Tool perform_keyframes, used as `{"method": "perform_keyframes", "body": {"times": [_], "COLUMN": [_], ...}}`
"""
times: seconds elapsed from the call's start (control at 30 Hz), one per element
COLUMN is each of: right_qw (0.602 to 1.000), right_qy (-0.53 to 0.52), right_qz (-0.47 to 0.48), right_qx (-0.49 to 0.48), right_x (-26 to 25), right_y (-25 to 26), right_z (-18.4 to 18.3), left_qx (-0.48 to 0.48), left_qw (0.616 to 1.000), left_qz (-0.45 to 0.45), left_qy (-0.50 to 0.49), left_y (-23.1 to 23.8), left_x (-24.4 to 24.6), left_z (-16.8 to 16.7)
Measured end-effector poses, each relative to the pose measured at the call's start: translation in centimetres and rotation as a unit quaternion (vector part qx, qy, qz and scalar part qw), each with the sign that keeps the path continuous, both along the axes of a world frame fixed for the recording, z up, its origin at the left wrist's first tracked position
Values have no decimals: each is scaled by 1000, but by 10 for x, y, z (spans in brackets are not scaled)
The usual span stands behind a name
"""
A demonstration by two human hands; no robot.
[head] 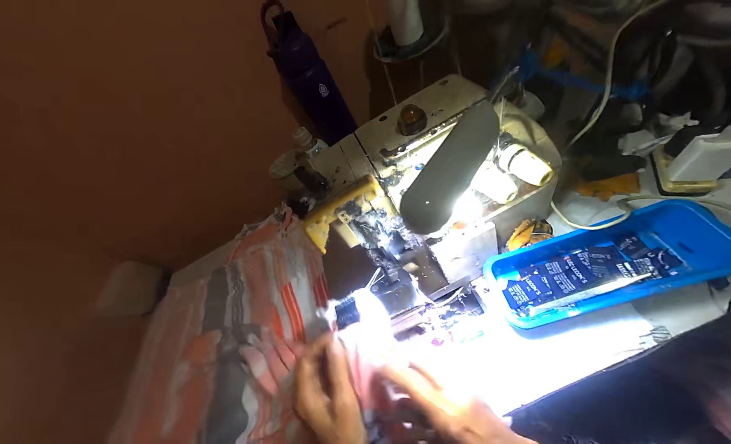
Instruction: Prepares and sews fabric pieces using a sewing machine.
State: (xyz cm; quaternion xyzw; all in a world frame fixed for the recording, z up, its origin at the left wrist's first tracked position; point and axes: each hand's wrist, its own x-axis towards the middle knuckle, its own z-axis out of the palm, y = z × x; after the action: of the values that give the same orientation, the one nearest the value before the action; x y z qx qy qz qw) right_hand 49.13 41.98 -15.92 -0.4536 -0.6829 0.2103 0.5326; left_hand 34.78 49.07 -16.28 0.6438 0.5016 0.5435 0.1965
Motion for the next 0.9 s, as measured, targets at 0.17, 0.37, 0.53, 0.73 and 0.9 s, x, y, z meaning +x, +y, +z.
{"method": "perform_keyframes", "body": {"times": [0.17, 0.37, 0.53, 0.73, 0.9], "right_qw": [986, 983, 991, 981, 970], "right_qy": [-39, -57, -26, -97, -171], "right_qz": [-154, -154, -134, -140, -154], "right_qx": [-44, -86, 9, 92, 77], "right_x": [47, 59, 36, 13, -5], "right_y": [-25, -14, -2, 19, 30], "right_z": [-18, -2, 5, 14, 26], "left_qx": [69, 112, 32, -7, 75], "left_qw": [997, 985, 995, 999, 993], "left_qz": [8, -18, -68, -24, 16], "left_qy": [-37, 130, 64, 47, 86], "left_y": [-61, 9, 27, -16, -21], "left_x": [-11, -27, -9, -6, 3], "left_z": [-23, 40, 38, 37, 30]}}
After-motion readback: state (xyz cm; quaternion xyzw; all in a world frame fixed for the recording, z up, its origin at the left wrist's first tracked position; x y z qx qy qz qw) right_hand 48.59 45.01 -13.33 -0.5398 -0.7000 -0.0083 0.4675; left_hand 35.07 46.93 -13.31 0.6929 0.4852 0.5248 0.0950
